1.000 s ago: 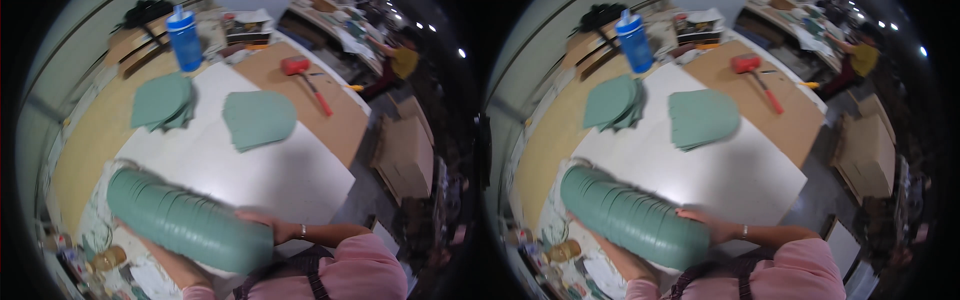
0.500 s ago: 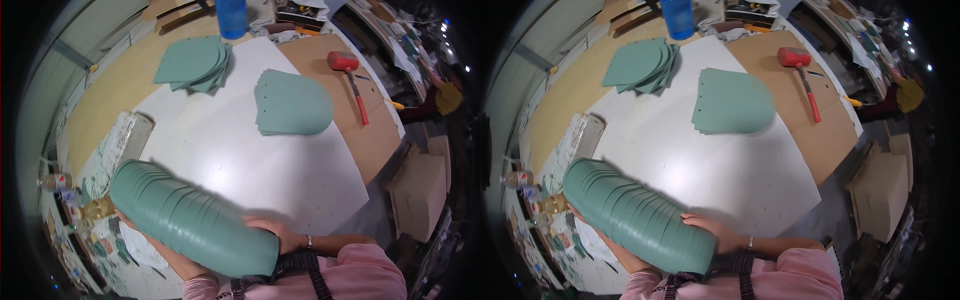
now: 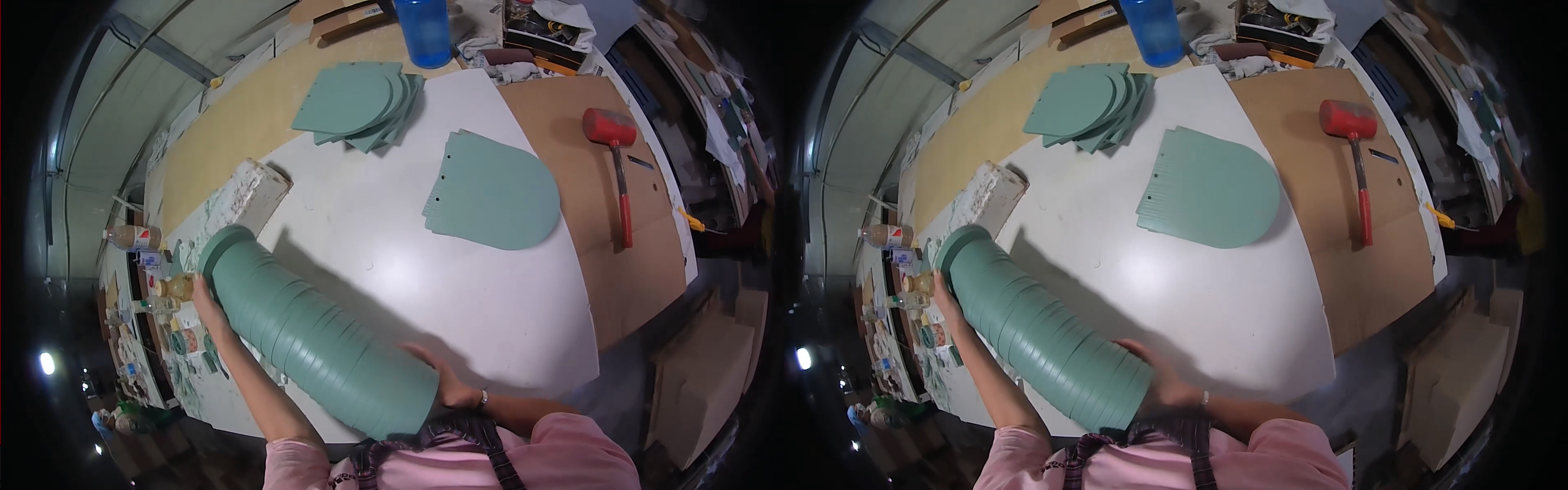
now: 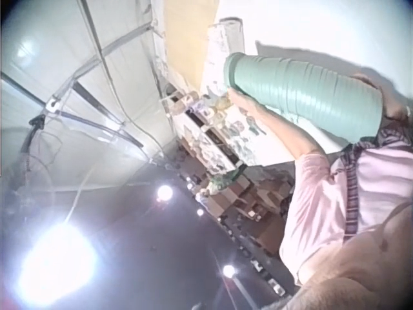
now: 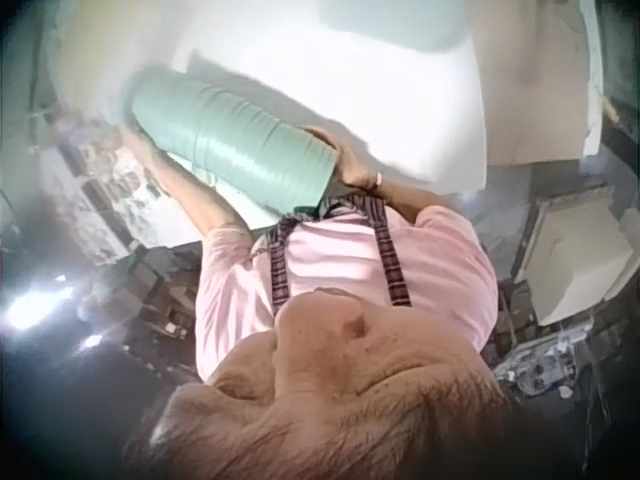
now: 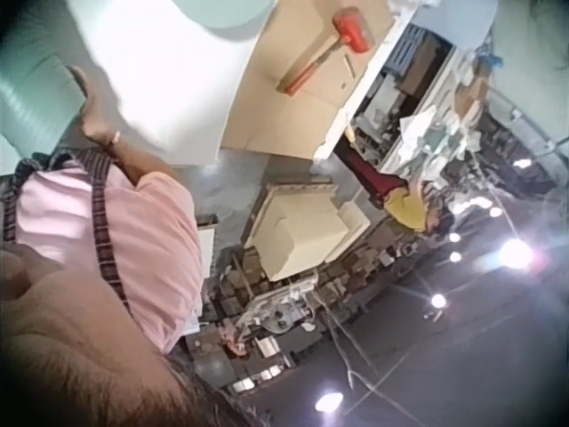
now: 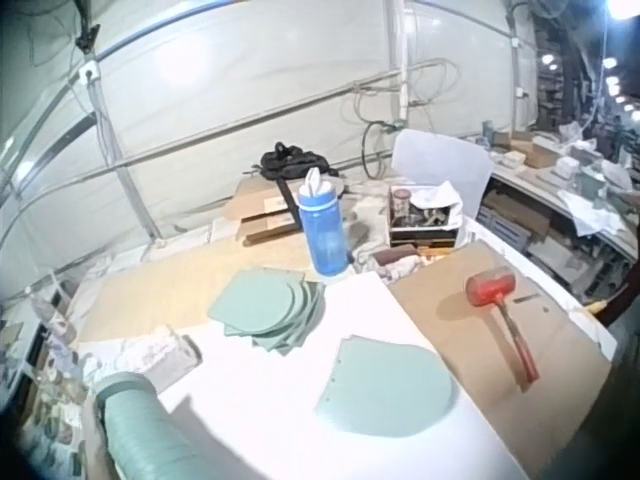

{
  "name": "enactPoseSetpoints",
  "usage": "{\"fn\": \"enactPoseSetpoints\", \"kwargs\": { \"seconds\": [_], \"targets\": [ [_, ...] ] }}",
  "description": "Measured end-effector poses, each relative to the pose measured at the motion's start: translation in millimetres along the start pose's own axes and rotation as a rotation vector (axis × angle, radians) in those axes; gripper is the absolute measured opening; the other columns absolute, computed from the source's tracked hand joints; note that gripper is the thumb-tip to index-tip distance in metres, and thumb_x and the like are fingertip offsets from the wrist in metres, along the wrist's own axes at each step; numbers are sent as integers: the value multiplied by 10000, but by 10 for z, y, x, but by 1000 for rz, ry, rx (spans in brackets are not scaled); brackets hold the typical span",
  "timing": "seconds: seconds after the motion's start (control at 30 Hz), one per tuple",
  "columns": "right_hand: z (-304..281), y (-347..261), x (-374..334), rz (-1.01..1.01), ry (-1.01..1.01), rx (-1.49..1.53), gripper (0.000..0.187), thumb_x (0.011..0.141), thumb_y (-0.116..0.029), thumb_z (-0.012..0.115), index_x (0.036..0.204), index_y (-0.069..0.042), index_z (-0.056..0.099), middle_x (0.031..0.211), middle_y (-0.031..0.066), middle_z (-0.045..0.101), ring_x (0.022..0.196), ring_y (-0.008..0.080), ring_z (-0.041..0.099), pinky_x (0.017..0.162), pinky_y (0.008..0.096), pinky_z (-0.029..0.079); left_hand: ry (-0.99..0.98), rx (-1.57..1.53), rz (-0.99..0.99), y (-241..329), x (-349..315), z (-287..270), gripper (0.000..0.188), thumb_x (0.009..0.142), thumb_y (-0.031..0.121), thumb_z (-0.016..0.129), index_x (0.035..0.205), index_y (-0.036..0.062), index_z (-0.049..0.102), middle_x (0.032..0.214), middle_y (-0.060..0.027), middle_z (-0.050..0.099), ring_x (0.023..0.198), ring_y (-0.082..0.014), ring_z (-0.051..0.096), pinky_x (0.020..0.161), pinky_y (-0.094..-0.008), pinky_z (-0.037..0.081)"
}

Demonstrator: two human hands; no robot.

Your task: The person cleans a stack of green curved components using a cloth. They apply a liquid from a bottle onto the cloth several times and wipe the exterior surface and edges of the stacked items, occasionally removing a single piece to wipe it individually.

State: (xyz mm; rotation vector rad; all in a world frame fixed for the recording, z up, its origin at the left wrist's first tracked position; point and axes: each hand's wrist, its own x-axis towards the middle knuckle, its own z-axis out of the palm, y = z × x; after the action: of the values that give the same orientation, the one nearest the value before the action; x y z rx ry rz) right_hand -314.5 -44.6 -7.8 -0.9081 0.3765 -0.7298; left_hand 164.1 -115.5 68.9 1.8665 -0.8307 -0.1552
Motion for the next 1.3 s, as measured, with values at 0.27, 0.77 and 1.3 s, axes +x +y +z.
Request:
{"fn": "enactPoseSetpoints", "kwargs": {
  "seconds": [0.27, 0.77, 1.3],
  "targets": [
    [-393, 1450, -721, 226, 26, 382, 893, 769, -247, 833, 1480, 14, 362, 1421, 160, 498, 1287, 239, 507, 1081, 392, 426, -278, 874, 72, 1053, 43, 1164, 730, 938, 662, 479, 1207, 9, 664, 1082, -293, 692, 1084, -445, 647, 953, -469, 482],
    [182, 923, -305, 509, 88, 574, 260, 866, -84, 688, 1086, 51, 660, 1035, 81, 683, 884, 152, 637, 773, 292, 502, -346, 932, 230, 849, 441, 1462, 672, 945, 643, 497, 1282, 76, 625, 1192, -191, 680, 1157, -382, 617, 974, -510, 462],
    [592, 305, -137, 673, 443, -272, 407, 1047, -300, 556, 1006, 95, 649, 788, 133, 691, 674, 219, 716, 649, 311, 597, -460, 697, 528, 92, 665, 756, 612, 994, 516, 529, 1488, 158, 478, 1500, -91, 507, 1386, -319, 453, 1085, -647, 343]
  ]
}}
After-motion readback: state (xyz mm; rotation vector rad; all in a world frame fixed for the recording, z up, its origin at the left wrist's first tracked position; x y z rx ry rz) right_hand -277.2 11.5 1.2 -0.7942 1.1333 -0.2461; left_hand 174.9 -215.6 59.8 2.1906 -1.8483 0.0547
